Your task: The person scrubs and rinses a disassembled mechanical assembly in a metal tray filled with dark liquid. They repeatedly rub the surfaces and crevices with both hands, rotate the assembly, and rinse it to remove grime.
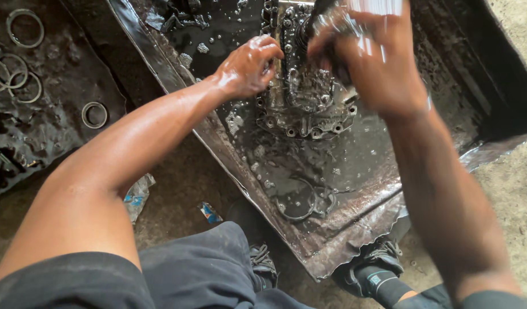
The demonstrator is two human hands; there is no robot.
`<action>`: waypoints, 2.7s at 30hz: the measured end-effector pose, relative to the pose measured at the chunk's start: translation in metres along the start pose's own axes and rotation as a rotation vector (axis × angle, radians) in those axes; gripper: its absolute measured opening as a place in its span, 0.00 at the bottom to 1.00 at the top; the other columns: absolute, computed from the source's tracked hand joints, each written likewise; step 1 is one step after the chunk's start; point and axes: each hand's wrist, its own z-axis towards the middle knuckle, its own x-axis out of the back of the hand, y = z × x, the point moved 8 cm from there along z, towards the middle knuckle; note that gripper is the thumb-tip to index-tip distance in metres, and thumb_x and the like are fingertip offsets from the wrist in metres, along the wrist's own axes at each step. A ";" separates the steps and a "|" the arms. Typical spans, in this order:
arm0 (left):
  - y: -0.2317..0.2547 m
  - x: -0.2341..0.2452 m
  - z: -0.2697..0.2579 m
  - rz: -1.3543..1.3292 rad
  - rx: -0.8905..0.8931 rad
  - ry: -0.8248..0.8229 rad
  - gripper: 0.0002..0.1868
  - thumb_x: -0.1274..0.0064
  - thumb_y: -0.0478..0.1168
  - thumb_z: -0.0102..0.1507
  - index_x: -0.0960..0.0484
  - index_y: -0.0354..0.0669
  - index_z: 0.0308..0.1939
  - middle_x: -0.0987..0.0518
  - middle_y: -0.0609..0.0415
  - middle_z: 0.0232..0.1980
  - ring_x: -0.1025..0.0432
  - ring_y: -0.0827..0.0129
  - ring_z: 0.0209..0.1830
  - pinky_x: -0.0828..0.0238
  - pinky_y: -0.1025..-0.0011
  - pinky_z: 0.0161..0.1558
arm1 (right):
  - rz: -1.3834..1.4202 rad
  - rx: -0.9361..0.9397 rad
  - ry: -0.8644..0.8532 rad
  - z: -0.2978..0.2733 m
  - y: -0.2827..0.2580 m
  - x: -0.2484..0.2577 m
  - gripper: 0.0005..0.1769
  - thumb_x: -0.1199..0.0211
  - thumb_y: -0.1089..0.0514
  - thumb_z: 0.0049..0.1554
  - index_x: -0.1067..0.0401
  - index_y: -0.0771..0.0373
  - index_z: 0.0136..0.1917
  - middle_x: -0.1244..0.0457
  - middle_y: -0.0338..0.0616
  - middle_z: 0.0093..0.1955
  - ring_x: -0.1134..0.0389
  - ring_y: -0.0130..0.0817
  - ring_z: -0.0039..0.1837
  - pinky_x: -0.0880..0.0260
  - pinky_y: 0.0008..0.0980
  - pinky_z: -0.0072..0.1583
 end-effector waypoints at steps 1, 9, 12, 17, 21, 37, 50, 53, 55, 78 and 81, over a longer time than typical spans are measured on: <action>0.005 -0.006 0.001 0.006 -0.012 -0.023 0.12 0.47 0.36 0.65 0.20 0.37 0.51 0.23 0.43 0.58 0.28 0.50 0.61 0.30 0.57 0.62 | -0.090 0.042 0.002 0.013 -0.002 0.000 0.08 0.48 0.71 0.61 0.34 0.63 0.52 0.34 0.53 0.49 0.30 0.35 0.45 0.34 0.28 0.38; 0.020 -0.024 0.011 -0.041 -0.032 -0.168 0.17 0.47 0.39 0.64 0.22 0.37 0.56 0.25 0.39 0.58 0.29 0.42 0.58 0.31 0.52 0.57 | -0.264 0.101 0.099 0.009 0.005 -0.015 0.09 0.48 0.67 0.64 0.35 0.64 0.40 0.40 0.45 0.36 0.38 0.31 0.36 0.41 0.30 0.36; 0.009 -0.034 0.002 -0.030 0.040 -0.306 0.17 0.47 0.41 0.64 0.22 0.38 0.54 0.24 0.40 0.56 0.27 0.43 0.56 0.30 0.51 0.57 | -0.097 -0.066 0.156 -0.037 0.039 -0.016 0.15 0.49 0.66 0.65 0.35 0.65 0.35 0.43 0.42 0.31 0.41 0.30 0.33 0.43 0.31 0.35; 0.003 -0.040 -0.004 -0.016 -0.022 -0.255 0.16 0.48 0.39 0.61 0.20 0.40 0.52 0.22 0.41 0.51 0.26 0.45 0.55 0.29 0.51 0.55 | 0.016 -0.349 0.489 -0.126 0.136 0.032 0.13 0.48 0.62 0.63 0.35 0.64 0.36 0.40 0.38 0.31 0.42 0.24 0.31 0.45 0.24 0.33; -0.013 -0.050 -0.002 0.040 -0.001 -0.310 0.15 0.49 0.40 0.61 0.21 0.39 0.49 0.22 0.41 0.52 0.26 0.44 0.52 0.28 0.50 0.51 | -0.349 -0.387 0.617 -0.181 0.201 0.045 0.09 0.45 0.64 0.57 0.33 0.69 0.51 0.36 0.53 0.47 0.32 0.37 0.48 0.28 0.37 0.49; -0.005 -0.076 -0.023 0.226 -0.052 -0.388 0.21 0.43 0.39 0.57 0.27 0.35 0.52 0.31 0.40 0.59 0.33 0.45 0.59 0.24 0.52 0.48 | -1.189 -0.196 0.382 -0.233 0.242 -0.028 0.32 0.32 0.54 0.53 0.34 0.63 0.68 0.42 0.62 0.71 0.45 0.64 0.72 0.46 0.58 0.68; -0.006 -0.074 -0.015 0.216 -0.083 -0.366 0.26 0.39 0.41 0.54 0.27 0.35 0.54 0.32 0.39 0.60 0.33 0.43 0.59 0.25 0.51 0.51 | -0.323 -0.364 0.157 -0.204 0.266 -0.051 0.10 0.39 0.59 0.61 0.26 0.67 0.52 0.31 0.50 0.48 0.30 0.45 0.52 0.30 0.39 0.54; -0.010 -0.079 -0.019 0.245 -0.023 -0.406 0.25 0.39 0.41 0.56 0.27 0.35 0.54 0.32 0.40 0.60 0.34 0.44 0.61 0.26 0.50 0.52 | 0.355 -0.575 0.363 -0.191 0.252 -0.035 0.11 0.37 0.55 0.61 0.25 0.67 0.49 0.31 0.43 0.45 0.30 0.33 0.49 0.32 0.35 0.55; -0.008 -0.078 -0.016 0.232 -0.023 -0.398 0.26 0.39 0.41 0.56 0.28 0.35 0.54 0.32 0.40 0.61 0.35 0.44 0.62 0.26 0.50 0.52 | 0.883 -0.701 0.529 -0.184 0.228 -0.021 0.12 0.37 0.53 0.61 0.26 0.66 0.45 0.32 0.46 0.43 0.32 0.38 0.47 0.31 0.38 0.54; 0.122 -0.054 0.073 -0.905 0.446 -0.223 0.20 0.60 0.39 0.65 0.21 0.32 0.55 0.15 0.34 0.47 0.21 0.49 0.47 0.26 0.56 0.45 | -0.103 -0.007 0.700 -0.044 0.080 0.050 0.13 0.38 0.51 0.70 0.27 0.63 0.56 0.36 0.37 0.48 0.40 0.23 0.49 0.37 0.28 0.52; 0.130 -0.040 0.084 -0.746 0.330 0.049 0.24 0.59 0.40 0.67 0.31 0.30 0.64 0.20 0.34 0.55 0.23 0.53 0.54 0.25 0.61 0.54 | -0.127 0.029 0.671 -0.042 0.077 0.045 0.22 0.50 0.43 0.71 0.29 0.62 0.64 0.38 0.43 0.60 0.35 0.31 0.62 0.34 0.35 0.65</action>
